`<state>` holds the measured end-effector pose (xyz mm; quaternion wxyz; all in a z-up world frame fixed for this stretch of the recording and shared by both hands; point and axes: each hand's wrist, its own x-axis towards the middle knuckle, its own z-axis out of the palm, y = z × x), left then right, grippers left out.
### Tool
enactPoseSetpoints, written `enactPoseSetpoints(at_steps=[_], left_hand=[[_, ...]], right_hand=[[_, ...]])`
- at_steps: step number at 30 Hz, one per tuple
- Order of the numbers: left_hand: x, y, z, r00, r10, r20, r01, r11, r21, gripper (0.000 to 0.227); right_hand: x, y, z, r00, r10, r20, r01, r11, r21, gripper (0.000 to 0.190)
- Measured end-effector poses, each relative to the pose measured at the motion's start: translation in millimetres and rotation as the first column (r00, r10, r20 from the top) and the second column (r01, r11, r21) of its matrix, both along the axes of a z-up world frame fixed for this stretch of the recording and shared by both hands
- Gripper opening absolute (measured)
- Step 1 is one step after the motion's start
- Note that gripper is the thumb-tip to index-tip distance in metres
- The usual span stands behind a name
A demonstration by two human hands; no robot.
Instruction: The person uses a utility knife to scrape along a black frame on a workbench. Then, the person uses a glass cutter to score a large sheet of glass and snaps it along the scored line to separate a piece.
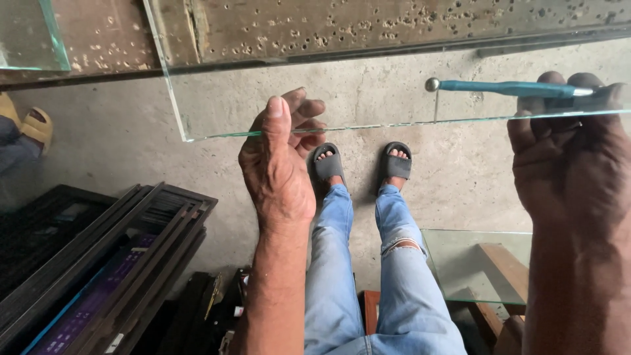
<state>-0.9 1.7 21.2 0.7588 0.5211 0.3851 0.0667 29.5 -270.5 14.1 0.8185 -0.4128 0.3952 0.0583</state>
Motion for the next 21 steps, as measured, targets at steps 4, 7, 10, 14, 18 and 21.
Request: enactPoseSetpoints(at_steps=[4, 7, 10, 14, 18, 21], left_hand=[[-0.3, -0.8, 0.0, 1.000, 0.005, 0.005, -0.005, 1.000, 0.003, 0.043], [-0.3, -0.4, -1.4, 1.000, 0.002, 0.014, -0.002, 1.000, -0.001, 0.042], [-0.2, -0.8, 0.0, 1.000, 0.000, -0.010, 0.000, 1.000, 0.017, 0.043], [-1.2, -0.1, 0.5, 1.000, -0.010, 0.001, 0.010, 1.000, 0.019, 0.043], [-1.1, 0.0, -0.1, 1.000, -0.008, -0.011, 0.008, 1.000, 0.026, 0.043], [-0.7, -0.6, -0.4, 1.000, -0.001, -0.016, 0.002, 1.000, 0.026, 0.043]], right_hand=[[-0.5, -2.1, -4.9, 1.000, 0.020, 0.008, -0.020, 1.000, 0.011, 0.030], [1.2, 0.2, -6.6, 0.999, -0.040, -0.017, 0.039, 0.998, -0.045, 0.030], [0.3, 3.8, 2.1, 0.999, -0.037, -0.019, 0.037, 0.999, -0.004, 0.036], [-0.2, 3.0, -1.6, 1.000, -0.022, 0.006, 0.021, 0.999, 0.050, 0.028], [2.4, 11.9, 5.2, 0.999, -0.017, 0.031, 0.016, 1.000, 0.019, 0.026], [-1.3, 13.2, 6.1, 0.999, -0.048, -0.005, 0.048, 0.998, 0.034, 0.023]])
